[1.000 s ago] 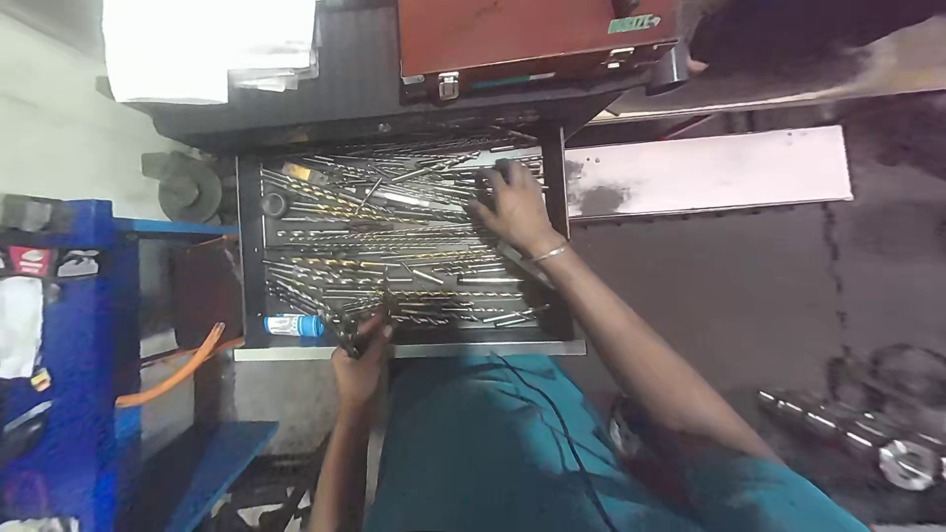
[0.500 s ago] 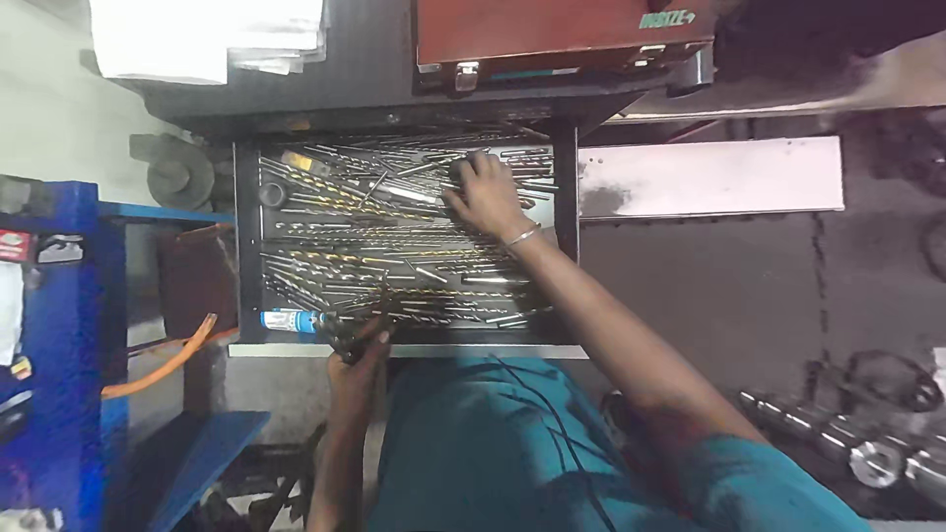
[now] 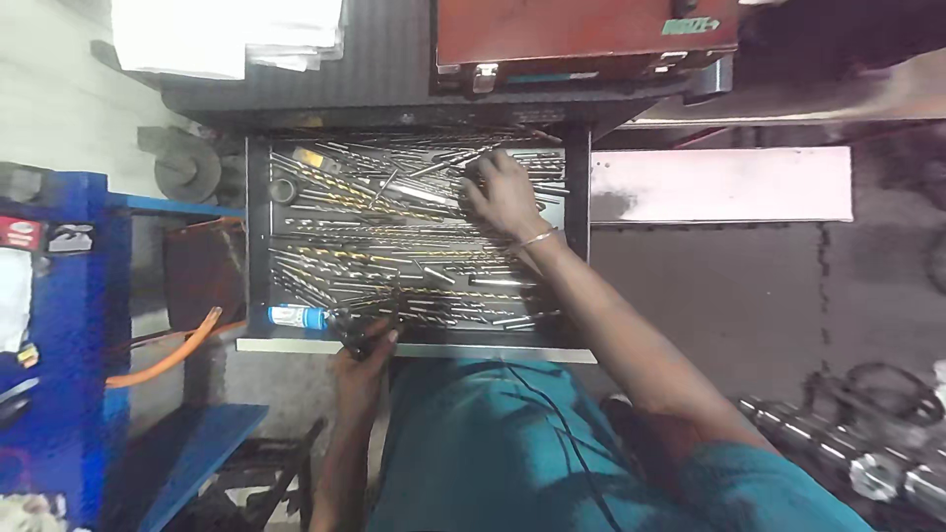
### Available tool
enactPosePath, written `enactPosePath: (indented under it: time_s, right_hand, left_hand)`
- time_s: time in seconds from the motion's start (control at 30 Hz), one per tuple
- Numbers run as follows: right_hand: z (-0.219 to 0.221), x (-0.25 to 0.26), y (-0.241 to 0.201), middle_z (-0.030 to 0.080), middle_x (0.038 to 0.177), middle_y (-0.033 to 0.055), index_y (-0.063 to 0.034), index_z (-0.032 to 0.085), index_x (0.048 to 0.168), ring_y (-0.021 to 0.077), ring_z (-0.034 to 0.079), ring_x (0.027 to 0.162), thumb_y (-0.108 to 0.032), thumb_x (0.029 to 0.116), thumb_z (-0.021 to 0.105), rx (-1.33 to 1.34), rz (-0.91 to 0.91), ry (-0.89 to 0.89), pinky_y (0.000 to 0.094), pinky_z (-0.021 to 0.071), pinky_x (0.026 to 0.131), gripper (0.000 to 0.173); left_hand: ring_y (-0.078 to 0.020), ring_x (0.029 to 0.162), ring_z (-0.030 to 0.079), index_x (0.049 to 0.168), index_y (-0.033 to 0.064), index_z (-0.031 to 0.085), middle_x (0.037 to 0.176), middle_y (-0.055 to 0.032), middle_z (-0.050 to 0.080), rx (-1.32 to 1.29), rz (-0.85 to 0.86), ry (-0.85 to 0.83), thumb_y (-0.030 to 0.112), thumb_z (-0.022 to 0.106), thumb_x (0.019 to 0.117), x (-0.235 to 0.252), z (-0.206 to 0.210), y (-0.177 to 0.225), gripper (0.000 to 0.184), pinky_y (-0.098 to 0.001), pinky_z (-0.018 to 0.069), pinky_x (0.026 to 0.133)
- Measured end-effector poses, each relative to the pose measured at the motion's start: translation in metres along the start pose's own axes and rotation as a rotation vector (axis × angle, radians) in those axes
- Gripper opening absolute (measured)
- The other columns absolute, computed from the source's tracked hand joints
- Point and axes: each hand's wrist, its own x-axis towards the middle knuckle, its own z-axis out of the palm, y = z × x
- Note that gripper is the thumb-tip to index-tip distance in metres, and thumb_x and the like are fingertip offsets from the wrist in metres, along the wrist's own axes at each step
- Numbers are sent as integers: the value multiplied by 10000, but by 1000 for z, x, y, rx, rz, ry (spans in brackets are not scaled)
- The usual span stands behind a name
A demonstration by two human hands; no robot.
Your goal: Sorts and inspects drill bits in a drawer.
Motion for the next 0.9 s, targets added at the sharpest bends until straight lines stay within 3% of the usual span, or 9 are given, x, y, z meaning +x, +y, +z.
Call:
enactPosePath:
  time_s: [0.07,0.17,0.27,0.4,0.43,0.53,0.63,0.73,0.9]
  right_hand:
    - [-10,9,6,673,1207,171,-70,724,1146,370,637,1146,-352,1041,517,-15,14,82,548,517,961,365]
    - [-20,27,18,701,1149,191,-38,718,1135,394,659,1111,-242,1045,510,-107,31,118,545,528,954,304]
    - [-24,37,27,701,1146,241,-19,713,1135,458,675,1075,-192,1025,522,-212,74,6,611,539,891,281]
    - [-43,37,21,650,1184,335,55,671,1176,551,649,1065,-49,988,551,-245,156,-164,690,526,811,246]
    - [-46,38,22,645,1181,342,58,665,1179,556,649,1057,-37,976,567,-254,167,-190,695,526,804,245]
    - [-49,39,30,654,1155,336,52,668,1173,549,650,1059,-33,964,580,-259,184,-213,693,529,820,243]
    - [-51,38,33,654,1153,333,64,663,1145,544,650,1064,-46,970,585,-265,191,-210,679,532,831,221]
    - [-49,36,36,658,1139,338,67,667,1129,549,655,1043,-46,966,588,-256,202,-167,685,531,799,213]
    - [-39,23,33,646,1204,306,1,633,1259,524,662,1052,-142,1023,534,-206,188,-5,668,539,799,294]
  left_hand:
    - [-121,688,682,1135,-30,710,941,-104,762,9,-4,4,14,736,862,-1,2,1,278,-260,575,604]
    - [-95,635,646,1130,-35,711,921,-94,760,77,10,-6,14,737,862,-1,6,6,274,-242,543,560]
    - [-150,804,733,1135,-40,683,982,-87,765,244,117,-28,29,763,853,8,17,17,302,-309,631,712]
    - [-89,912,739,1116,-18,705,1028,-39,777,423,259,-52,23,775,849,30,39,42,278,-279,618,833]
    - [-88,892,737,1110,-14,714,1025,-39,777,426,297,-72,22,769,854,39,43,48,265,-277,615,812]
    - [-48,750,687,1115,15,728,962,-19,764,470,432,-158,92,751,900,66,46,54,230,-238,579,685]
    - [15,650,620,1115,65,756,883,28,748,573,458,-140,120,744,902,79,52,61,220,-186,532,618]
    - [32,633,591,1099,71,758,888,39,748,607,425,-115,118,758,893,81,52,60,211,-173,502,606]
    - [0,738,676,1102,49,754,939,8,767,609,360,-73,127,761,900,78,43,49,217,-199,565,696]
